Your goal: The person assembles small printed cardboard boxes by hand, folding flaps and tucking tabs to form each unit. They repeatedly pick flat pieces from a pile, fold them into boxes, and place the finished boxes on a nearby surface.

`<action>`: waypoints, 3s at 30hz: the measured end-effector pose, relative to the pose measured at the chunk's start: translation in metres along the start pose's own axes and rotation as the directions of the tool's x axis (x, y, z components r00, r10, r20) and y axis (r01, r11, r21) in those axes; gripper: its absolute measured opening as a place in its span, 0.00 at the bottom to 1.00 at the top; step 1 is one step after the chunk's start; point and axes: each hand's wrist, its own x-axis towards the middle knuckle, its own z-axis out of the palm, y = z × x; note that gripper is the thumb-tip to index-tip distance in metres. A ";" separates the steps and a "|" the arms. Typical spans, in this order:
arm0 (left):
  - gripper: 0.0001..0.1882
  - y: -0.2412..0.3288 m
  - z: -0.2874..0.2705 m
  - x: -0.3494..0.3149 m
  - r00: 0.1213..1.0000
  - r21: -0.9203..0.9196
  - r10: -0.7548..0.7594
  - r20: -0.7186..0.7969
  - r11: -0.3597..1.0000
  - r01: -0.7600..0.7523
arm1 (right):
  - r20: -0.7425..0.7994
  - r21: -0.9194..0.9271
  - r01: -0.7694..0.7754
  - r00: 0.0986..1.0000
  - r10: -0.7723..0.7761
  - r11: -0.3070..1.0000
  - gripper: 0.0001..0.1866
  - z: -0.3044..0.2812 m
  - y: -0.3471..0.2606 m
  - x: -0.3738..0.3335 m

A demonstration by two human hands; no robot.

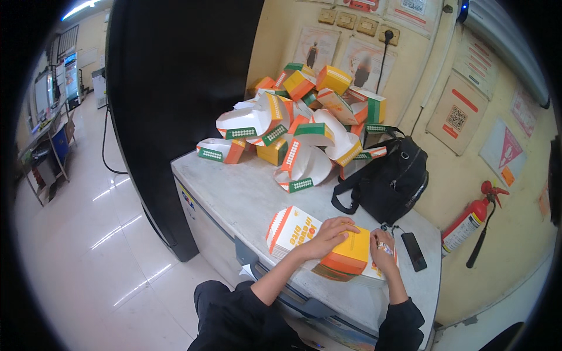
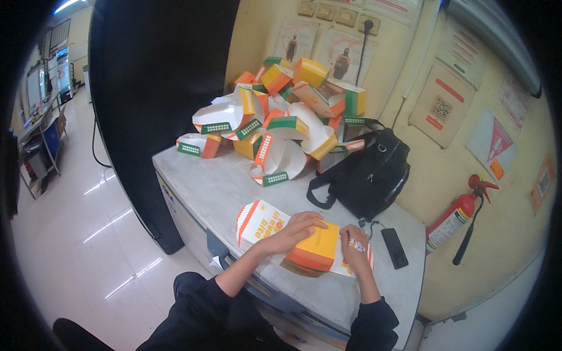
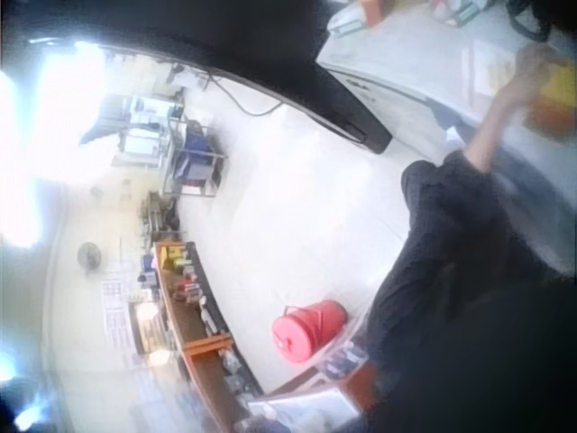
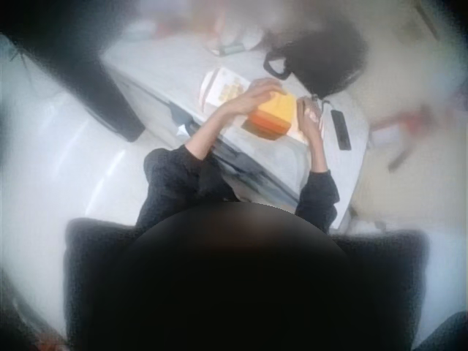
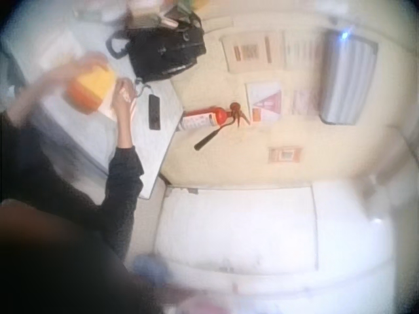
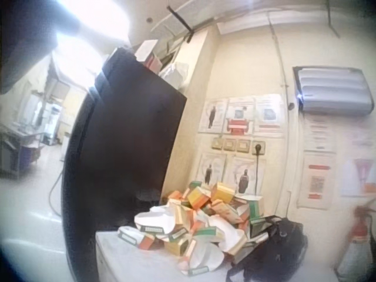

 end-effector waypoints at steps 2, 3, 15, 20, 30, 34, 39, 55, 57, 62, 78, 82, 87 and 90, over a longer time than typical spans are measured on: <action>0.16 0.002 0.000 -0.001 1.000 -0.005 0.011 0.009 1.000 -0.011 | 0.042 0.102 0.058 0.997 -0.063 0.993 0.14 0.008 -0.005 -0.002; 0.16 0.003 0.000 -0.001 1.000 -0.003 -0.008 0.011 1.000 0.008 | 0.045 0.275 -0.018 0.999 0.006 0.961 0.15 0.010 -0.009 -0.003; 0.20 0.008 0.002 -0.010 0.971 -0.232 -0.139 -0.193 0.968 0.093 | -0.011 0.601 0.324 0.917 -0.398 0.731 0.37 -0.011 -0.053 0.006; 0.24 -0.003 -0.045 0.001 0.781 -0.378 -0.508 -0.364 0.847 0.374 | -0.122 0.635 0.365 0.918 -0.378 0.680 0.33 0.000 -0.045 -0.004; 0.35 -0.143 -0.189 0.085 0.660 0.408 -0.383 -0.646 0.558 0.723 | -0.271 0.455 0.508 0.861 -0.430 0.731 0.22 0.006 -0.044 -0.009; 0.23 -0.112 -0.168 0.102 0.786 0.619 0.047 -0.617 0.646 0.447 | -0.284 0.405 0.545 0.838 -0.465 0.734 0.21 0.005 -0.045 -0.012; 0.16 0.001 -0.144 0.062 0.773 0.967 0.633 -0.044 0.223 -0.127 | -0.246 0.658 0.482 0.864 -0.439 0.579 0.27 0.018 -0.031 0.000; 0.18 0.018 -0.045 -0.037 0.691 0.961 0.689 -0.217 0.273 0.029 | 0.206 0.956 -0.235 0.964 -0.167 -0.175 0.36 0.029 -0.010 -0.002; 0.25 0.023 -0.050 -0.040 0.772 0.971 0.610 -0.180 0.235 0.040 | 0.319 0.935 -0.325 0.946 -0.064 -0.141 0.37 0.024 -0.015 -0.001; 0.33 0.052 -0.012 -0.059 0.596 0.611 0.330 -0.732 0.705 0.360 | 0.308 0.894 -0.310 0.950 -0.059 -0.323 0.32 0.010 -0.020 0.002; 0.17 0.055 -0.017 -0.029 0.647 -0.777 -0.763 -0.001 0.408 0.480 | 0.429 0.891 -0.448 0.882 -0.194 -0.069 0.46 0.005 -0.006 0.002; 0.16 0.061 -0.007 -0.021 0.692 -0.452 -0.505 -0.517 0.847 0.280 | 0.338 0.928 -0.363 0.916 -0.216 -0.086 0.36 0.009 -0.012 0.001; 0.19 0.056 0.042 -0.037 0.542 -0.177 -0.307 -0.782 0.944 0.279 | 0.210 0.977 -0.211 0.977 -0.045 -0.008 0.28 0.017 -0.024 0.003; 0.20 0.050 0.046 -0.047 0.555 -0.285 -0.324 -0.766 0.945 0.160 | 0.040 0.982 -0.019 0.993 -0.112 0.186 0.24 0.016 -0.029 0.004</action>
